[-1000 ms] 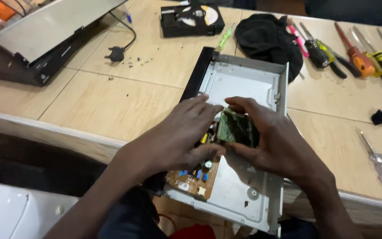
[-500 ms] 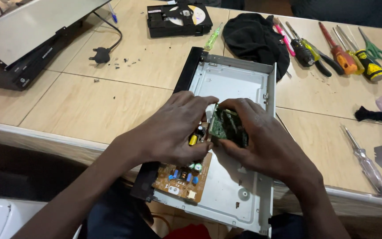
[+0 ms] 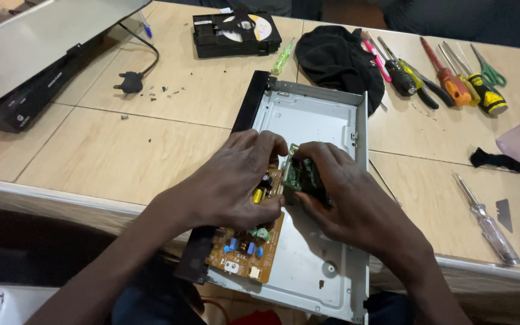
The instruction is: Repairing an electronic device by positioning and securing circuit boards inside a metal chassis.
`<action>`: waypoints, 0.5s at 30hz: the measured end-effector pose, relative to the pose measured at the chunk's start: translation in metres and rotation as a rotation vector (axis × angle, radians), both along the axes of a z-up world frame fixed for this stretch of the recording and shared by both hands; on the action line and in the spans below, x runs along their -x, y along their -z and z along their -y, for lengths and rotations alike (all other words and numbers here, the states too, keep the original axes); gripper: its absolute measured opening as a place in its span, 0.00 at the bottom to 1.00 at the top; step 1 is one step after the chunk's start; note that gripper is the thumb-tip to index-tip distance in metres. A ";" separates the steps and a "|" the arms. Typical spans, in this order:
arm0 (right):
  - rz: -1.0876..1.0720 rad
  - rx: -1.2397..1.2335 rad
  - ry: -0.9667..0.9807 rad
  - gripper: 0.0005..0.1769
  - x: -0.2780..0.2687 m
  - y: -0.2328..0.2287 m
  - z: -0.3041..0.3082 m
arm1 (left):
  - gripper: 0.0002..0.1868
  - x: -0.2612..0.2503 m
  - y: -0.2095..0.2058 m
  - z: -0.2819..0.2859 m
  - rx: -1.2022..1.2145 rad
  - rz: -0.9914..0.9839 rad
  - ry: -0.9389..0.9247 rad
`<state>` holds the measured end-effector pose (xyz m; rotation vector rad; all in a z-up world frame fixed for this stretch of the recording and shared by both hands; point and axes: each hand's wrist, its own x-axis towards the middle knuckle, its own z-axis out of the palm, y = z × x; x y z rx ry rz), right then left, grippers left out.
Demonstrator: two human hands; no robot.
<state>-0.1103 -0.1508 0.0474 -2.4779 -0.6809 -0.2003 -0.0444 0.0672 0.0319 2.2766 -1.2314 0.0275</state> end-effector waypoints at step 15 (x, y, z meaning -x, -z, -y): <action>0.042 -0.055 -0.010 0.26 -0.004 0.005 -0.001 | 0.15 -0.003 -0.002 -0.006 0.130 -0.007 0.106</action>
